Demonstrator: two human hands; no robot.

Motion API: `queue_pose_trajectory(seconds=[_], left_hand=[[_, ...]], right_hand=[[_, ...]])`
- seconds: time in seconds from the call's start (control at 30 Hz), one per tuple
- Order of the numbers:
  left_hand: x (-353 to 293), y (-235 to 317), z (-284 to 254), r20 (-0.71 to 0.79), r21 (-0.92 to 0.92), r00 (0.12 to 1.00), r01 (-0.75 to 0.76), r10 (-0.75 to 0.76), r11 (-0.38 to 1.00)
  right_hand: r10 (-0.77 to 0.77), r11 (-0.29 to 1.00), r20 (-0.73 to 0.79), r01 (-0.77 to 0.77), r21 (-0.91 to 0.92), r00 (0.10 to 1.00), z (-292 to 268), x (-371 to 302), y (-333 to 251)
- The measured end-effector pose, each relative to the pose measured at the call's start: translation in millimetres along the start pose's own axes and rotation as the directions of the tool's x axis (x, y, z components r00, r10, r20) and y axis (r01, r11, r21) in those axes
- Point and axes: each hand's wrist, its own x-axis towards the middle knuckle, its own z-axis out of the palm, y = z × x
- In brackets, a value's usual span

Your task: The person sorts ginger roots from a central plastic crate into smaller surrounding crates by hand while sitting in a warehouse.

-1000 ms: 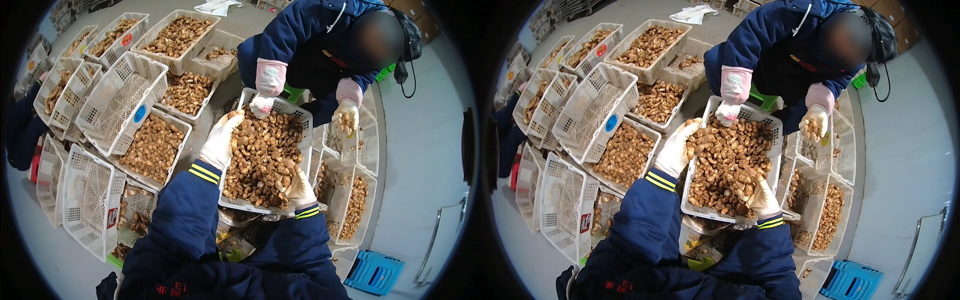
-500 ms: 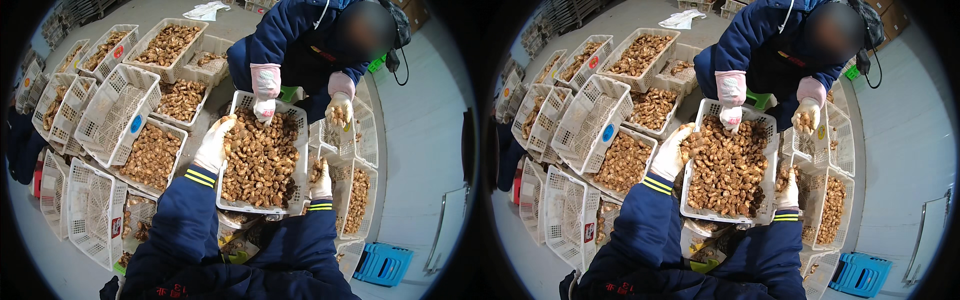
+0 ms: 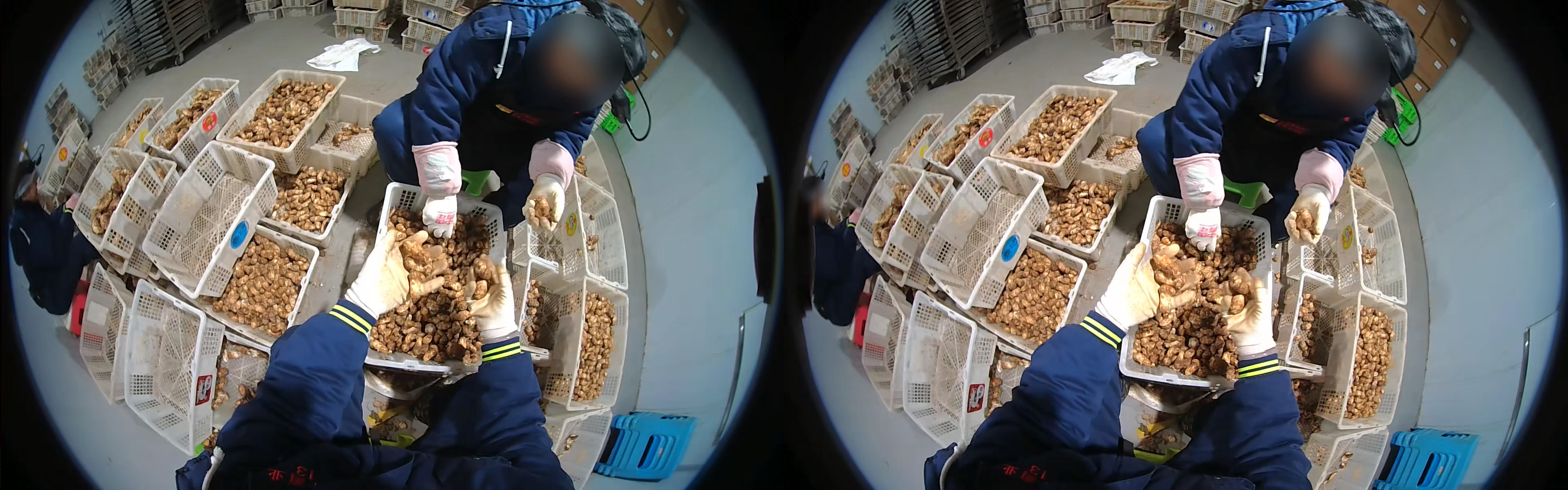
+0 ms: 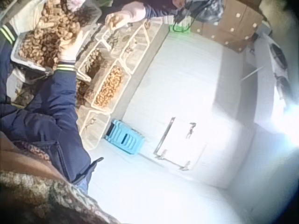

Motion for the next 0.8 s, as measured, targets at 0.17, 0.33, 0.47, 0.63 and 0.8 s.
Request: queue_pose_trajectory(seconds=[0.17, 0.33, 0.47, 0.63, 0.8], left_hand=[[8.2, -19.8, -3.8, 0.023, 0.040, 0.988, 0.151, -0.152, 0.988], [13.1, -37.8, 0.1, -0.013, 0.064, 0.970, 0.243, -0.242, 0.968], [15.5, -48.5, -16.1, -0.080, 0.111, 0.964, 0.262, -0.254, 0.959], [15.7, -47.1, -27.8, -0.171, 0.271, 0.958, 0.271, -0.231, 0.924], [10.9, -42.0, -19.3, -0.053, 0.271, 0.955, 0.296, -0.292, 0.916]], right_hand=[[0.046, 0.971, 0.074, -0.027, -0.236, 0.996, -1.7, -5.8, -2.8], [-0.027, 0.986, 0.108, 0.045, -0.162, 0.994, 6.6, -11.2, -0.4], [-0.129, 0.921, 0.170, 0.181, -0.344, 0.977, -9.2, -10.4, -1.2], [-0.059, 0.933, 0.119, 0.098, -0.346, 0.991, -5.5, -13.5, -2.5], [-0.058, 0.862, 0.166, 0.133, -0.489, 0.984, -2.3, -17.6, -3.4]])
